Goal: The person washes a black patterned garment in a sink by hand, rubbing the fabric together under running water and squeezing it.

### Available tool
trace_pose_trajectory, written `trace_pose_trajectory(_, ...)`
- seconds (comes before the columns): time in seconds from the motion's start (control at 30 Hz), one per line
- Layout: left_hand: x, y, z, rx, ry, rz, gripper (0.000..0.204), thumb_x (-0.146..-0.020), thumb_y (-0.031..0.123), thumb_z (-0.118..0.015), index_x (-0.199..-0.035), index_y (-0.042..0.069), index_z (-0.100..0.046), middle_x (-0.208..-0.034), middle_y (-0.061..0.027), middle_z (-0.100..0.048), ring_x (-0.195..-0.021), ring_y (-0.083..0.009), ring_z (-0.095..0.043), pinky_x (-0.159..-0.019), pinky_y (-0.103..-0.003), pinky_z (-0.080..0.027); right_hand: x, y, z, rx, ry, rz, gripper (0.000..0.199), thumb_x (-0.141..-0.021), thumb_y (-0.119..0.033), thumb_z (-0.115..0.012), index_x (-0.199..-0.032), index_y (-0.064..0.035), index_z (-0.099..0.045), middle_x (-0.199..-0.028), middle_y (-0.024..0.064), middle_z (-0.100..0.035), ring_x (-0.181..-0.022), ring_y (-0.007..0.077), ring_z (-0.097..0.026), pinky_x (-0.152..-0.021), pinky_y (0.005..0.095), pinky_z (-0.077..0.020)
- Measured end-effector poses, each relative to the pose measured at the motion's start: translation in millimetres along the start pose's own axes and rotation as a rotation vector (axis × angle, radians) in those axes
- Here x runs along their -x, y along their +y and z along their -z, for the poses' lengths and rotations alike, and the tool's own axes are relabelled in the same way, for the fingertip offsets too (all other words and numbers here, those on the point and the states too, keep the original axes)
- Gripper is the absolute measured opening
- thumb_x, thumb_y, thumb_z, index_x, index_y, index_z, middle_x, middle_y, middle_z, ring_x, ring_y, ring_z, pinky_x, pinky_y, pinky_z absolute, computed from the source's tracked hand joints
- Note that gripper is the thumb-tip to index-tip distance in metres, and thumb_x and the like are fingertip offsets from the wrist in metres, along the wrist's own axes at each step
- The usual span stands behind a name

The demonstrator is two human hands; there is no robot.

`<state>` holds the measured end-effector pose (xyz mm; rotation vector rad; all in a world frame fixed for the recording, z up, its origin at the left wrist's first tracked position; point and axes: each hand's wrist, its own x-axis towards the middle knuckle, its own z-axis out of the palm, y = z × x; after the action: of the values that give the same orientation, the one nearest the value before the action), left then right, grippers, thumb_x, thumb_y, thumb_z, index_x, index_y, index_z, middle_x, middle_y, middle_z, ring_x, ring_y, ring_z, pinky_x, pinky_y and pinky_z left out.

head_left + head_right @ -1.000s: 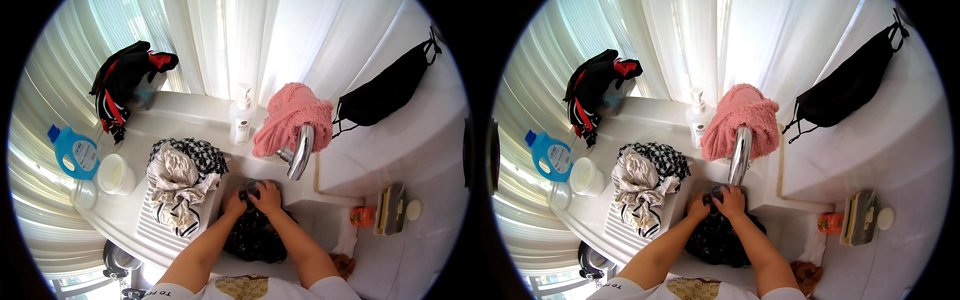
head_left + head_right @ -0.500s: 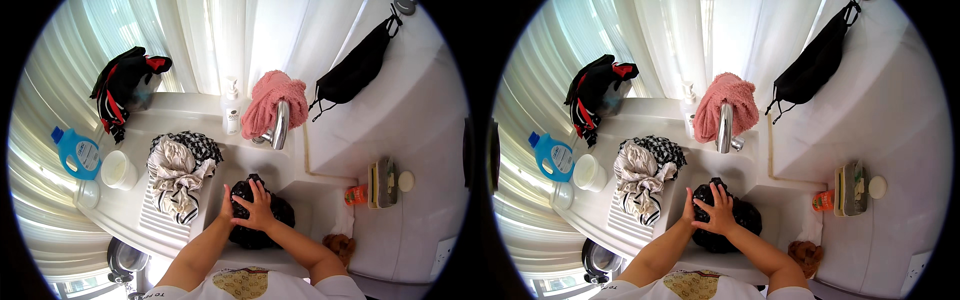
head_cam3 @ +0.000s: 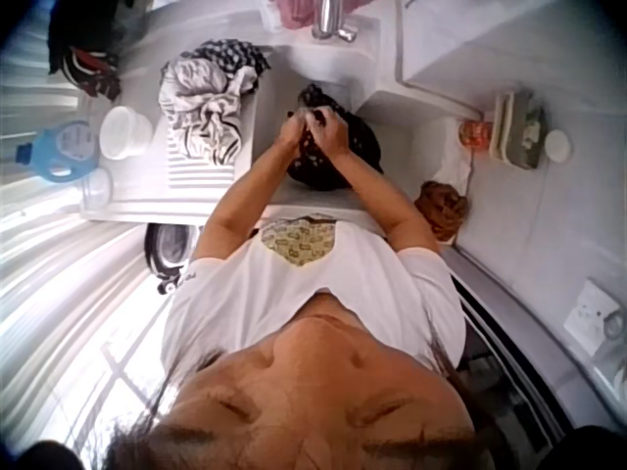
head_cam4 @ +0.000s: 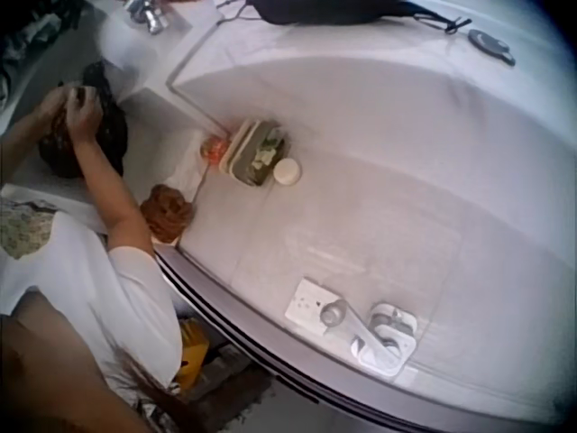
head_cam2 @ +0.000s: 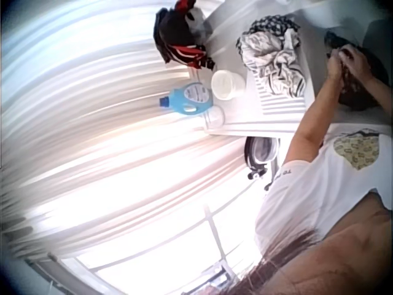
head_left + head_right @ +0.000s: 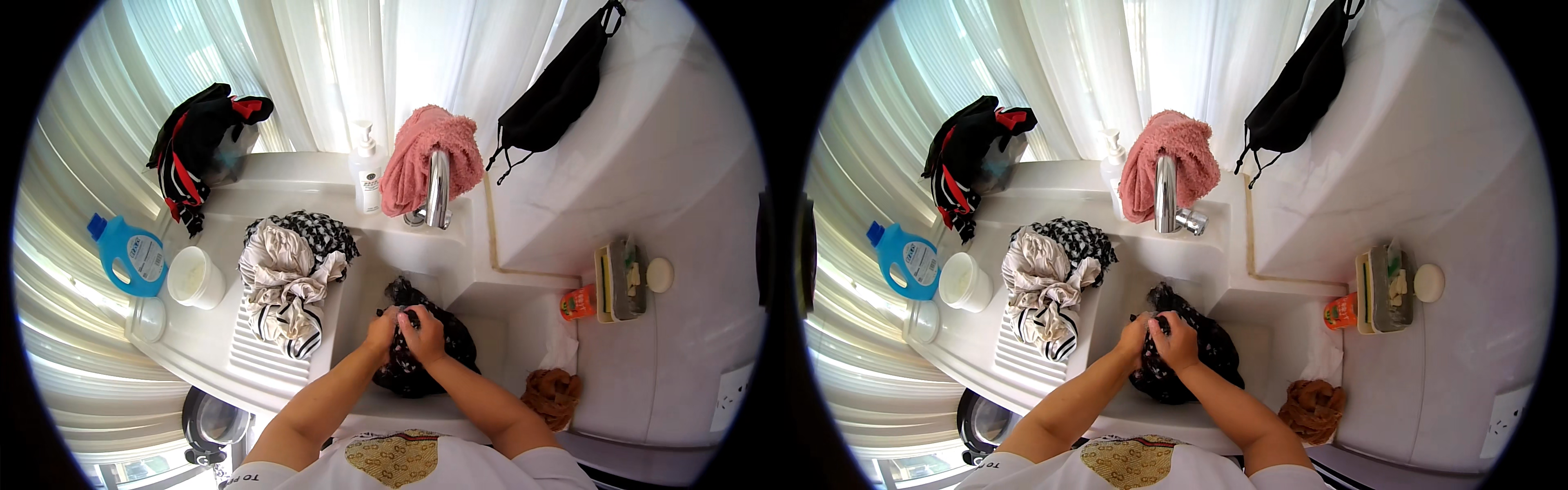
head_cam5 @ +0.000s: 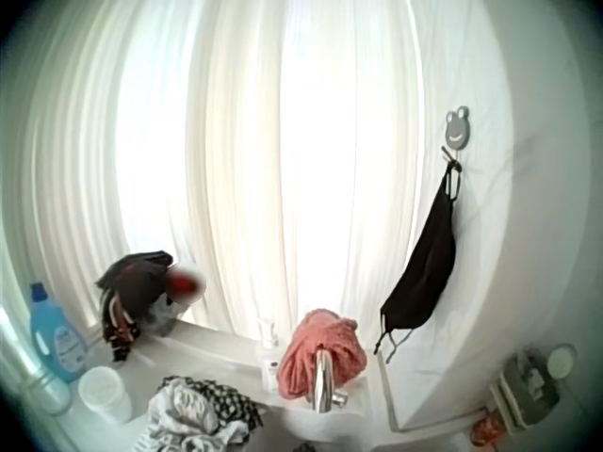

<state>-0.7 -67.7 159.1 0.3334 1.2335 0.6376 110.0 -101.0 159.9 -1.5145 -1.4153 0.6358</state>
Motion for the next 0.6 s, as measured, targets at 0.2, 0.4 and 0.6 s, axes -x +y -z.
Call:
trace_pose_trajectory(0.2, -19, 29, 22, -0.815, 0.281, -0.213, 0.078, -0.079, 0.062, -0.053, -0.119, -0.005, -0.054, -0.112, -0.0259, -0.059, -0.1, -0.0377, -0.059, -0.091, -0.042, -0.044, -57, 47, 3, 0.117, -0.263, -0.255, 0.038, -0.083, -0.041, -0.064, -0.095, -0.005, -0.066, -0.084, 0.0105, -0.064, -0.08, 0.0205, -0.061, -0.071, 0.0326, -0.0464)
trace_pose_trajectory(0.4, -53, -8, 34, -1.551, 0.302, -0.655, 0.061, -0.087, 0.037, -0.055, -0.142, 0.021, -0.033, -0.152, -0.0178, -0.009, -0.135, -0.0418, -0.019, -0.105, -0.05, -0.029, -52, 60, 2, 0.83, -0.492, 0.037, 0.083, -0.071, -0.056, -0.068, -0.14, -0.0233, -0.035, -0.15, 0.014, -0.015, -0.134, 0.0413, -0.019, -0.102, 0.0561, -0.0285)
trace_pose_trajectory(0.6, -92, -43, 39, -1.766, 0.292, -0.736, 0.053, -0.087, 0.031, -0.053, -0.138, 0.018, -0.042, -0.151, -0.0163, -0.015, -0.137, -0.0408, -0.016, -0.11, -0.055, -0.014, -31, 104, -16, 0.871, -0.665, -0.029, 0.093, -0.07, -0.056, -0.065, -0.147, -0.0248, -0.024, -0.154, 0.0117, -0.01, -0.137, 0.0414, -0.014, -0.11, 0.0556, -0.0128)
